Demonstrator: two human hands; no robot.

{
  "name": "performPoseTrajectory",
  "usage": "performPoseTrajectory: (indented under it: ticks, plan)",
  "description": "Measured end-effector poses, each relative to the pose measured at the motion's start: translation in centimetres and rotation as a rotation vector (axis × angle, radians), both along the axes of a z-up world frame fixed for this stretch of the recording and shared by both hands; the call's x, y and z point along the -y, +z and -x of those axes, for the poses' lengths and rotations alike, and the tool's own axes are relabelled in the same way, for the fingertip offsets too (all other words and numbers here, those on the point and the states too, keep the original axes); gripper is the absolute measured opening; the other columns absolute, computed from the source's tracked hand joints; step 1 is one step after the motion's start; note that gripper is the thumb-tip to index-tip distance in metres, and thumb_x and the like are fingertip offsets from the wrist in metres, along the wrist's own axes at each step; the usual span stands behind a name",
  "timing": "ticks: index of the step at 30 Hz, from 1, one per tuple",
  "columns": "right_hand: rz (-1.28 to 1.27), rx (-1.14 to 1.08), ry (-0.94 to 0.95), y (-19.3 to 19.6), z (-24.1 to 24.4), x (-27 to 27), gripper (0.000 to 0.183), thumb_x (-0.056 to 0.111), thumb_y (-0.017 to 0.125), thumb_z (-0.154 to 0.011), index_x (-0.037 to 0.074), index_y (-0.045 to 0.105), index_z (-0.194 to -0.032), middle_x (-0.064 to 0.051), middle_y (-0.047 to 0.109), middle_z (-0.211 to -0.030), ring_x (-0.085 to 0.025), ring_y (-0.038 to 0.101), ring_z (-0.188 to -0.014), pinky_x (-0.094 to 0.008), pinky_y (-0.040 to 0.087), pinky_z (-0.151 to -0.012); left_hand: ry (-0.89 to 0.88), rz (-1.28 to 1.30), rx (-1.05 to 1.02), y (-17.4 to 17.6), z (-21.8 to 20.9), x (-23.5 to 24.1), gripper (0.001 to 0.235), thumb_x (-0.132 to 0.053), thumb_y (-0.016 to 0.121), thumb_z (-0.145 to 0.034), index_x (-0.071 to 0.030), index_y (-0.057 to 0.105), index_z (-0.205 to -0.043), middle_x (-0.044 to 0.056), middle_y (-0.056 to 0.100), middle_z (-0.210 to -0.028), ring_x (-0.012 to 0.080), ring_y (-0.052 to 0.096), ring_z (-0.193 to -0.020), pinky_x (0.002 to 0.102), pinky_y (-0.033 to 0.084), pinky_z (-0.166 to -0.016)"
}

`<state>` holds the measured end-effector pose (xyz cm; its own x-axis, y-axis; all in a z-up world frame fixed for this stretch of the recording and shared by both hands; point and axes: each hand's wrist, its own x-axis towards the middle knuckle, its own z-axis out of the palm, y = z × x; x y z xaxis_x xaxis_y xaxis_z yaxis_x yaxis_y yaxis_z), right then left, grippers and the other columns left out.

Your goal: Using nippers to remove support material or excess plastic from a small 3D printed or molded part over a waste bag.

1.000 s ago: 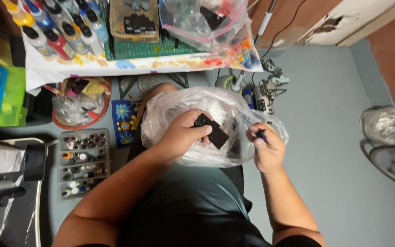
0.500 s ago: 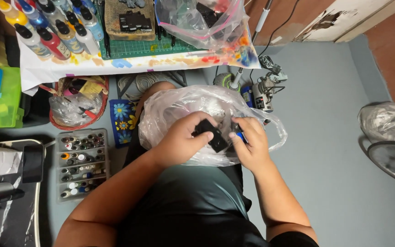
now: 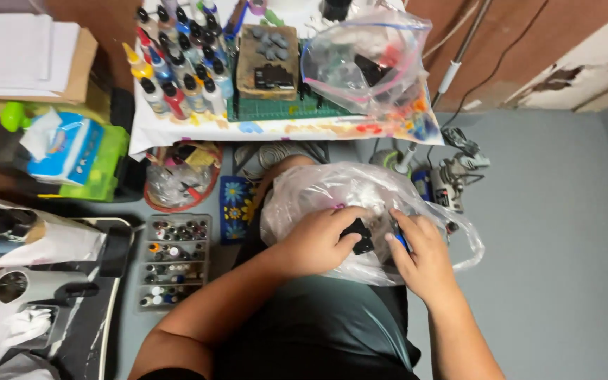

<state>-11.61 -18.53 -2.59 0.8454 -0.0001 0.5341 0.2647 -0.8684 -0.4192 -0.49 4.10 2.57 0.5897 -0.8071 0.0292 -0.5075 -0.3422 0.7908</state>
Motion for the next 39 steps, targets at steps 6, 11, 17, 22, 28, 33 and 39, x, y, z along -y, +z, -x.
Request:
performPoseTrajectory:
  ticks: [6, 11, 17, 22, 28, 33, 39]
  plan:
    - [-0.188, -0.458, -0.185, 0.8, 0.6, -1.2, 0.068, 0.033, 0.055, -0.095, 0.011, 0.036, -0.158, -0.012, 0.045, -0.161, -0.033, 0.045, -0.145, -0.043, 0.038, -0.115, 0.255, 0.425, -0.204, -3.5, -1.0, -0.4, 0.018, -0.017, 0.06, -0.094, -0.018, 0.064, -0.111, -0.002, 0.072, -0.103, 0.0142, 0.069, -0.1, 0.03, 0.048, -0.09]
    - [-0.375, -0.626, -0.348, 2.0, 0.9, -2.6, 0.071, 0.036, 0.059, -0.089, 0.026, 0.038, -0.157, -0.004, 0.044, -0.163, -0.029, 0.052, -0.14, -0.036, 0.053, -0.073, 0.543, 0.687, -0.01, 0.7, -6.2, -2.9, 0.04, -0.034, 0.045, -0.097, -0.004, 0.059, -0.12, 0.011, 0.066, -0.106, 0.0206, 0.066, -0.088, 0.032, 0.057, -0.08]
    - [-0.452, -0.634, -0.333, 0.5, 0.5, -2.0, 0.071, 0.032, 0.068, -0.085, 0.024, 0.046, -0.152, 0.006, 0.057, -0.148, -0.013, 0.052, -0.077, -0.029, 0.044, -0.062, 0.901, 0.56, -0.034, 3.6, -16.1, -3.8, 0.026, -0.02, 0.057, -0.097, -0.016, 0.064, -0.121, 0.014, 0.066, -0.128, 0.0333, 0.057, -0.123, 0.043, 0.047, -0.099]
    - [-0.484, -0.662, -0.321, 0.0, 0.6, -1.7, 0.072, 0.035, 0.067, -0.085, 0.026, 0.046, -0.152, 0.005, 0.058, -0.15, -0.013, 0.064, -0.106, -0.029, 0.046, -0.067, 0.862, 0.352, 0.051, 3.0, -20.8, -2.4, 0.031, -0.018, 0.049, -0.102, -0.01, 0.062, -0.128, 0.017, 0.067, -0.131, 0.0363, 0.058, -0.129, 0.048, 0.053, -0.096]
    - [-0.53, -0.618, -0.311, -1.1, 1.0, -1.0, 0.065, 0.028, 0.071, -0.085, 0.024, 0.053, -0.147, 0.005, 0.065, -0.139, -0.012, 0.06, -0.086, -0.026, 0.043, -0.062, 0.871, 0.28, 0.042, 0.7, -23.5, -1.3, 0.034, -0.017, 0.05, -0.1, -0.007, 0.061, -0.13, 0.02, 0.068, -0.127, 0.0367, 0.062, -0.122, 0.045, 0.055, -0.088]
    - [-0.551, -0.645, -0.325, -0.5, 1.0, -1.4, 0.066, 0.026, 0.07, -0.085, 0.023, 0.052, -0.148, 0.007, 0.059, -0.152, -0.01, 0.062, -0.12, -0.028, 0.045, -0.058, 0.871, 0.312, 0.058, 0.0, -23.9, -1.2, 0.029, -0.015, 0.054, -0.099, -0.01, 0.06, -0.127, 0.019, 0.067, -0.129, 0.0363, 0.059, -0.128, 0.047, 0.053, -0.096]
    - [-0.529, -0.652, -0.317, -0.6, 0.6, -1.5, 0.065, 0.032, 0.07, -0.085, 0.025, 0.055, -0.147, 0.002, 0.066, -0.144, -0.016, 0.066, -0.114, -0.03, 0.051, -0.077, 0.886, 0.319, 0.037, 0.3, -23.5, -1.4, 0.031, -0.005, 0.05, -0.098, -0.009, 0.061, -0.127, 0.019, 0.065, -0.133, 0.0372, 0.058, -0.129, 0.046, 0.053, -0.098]
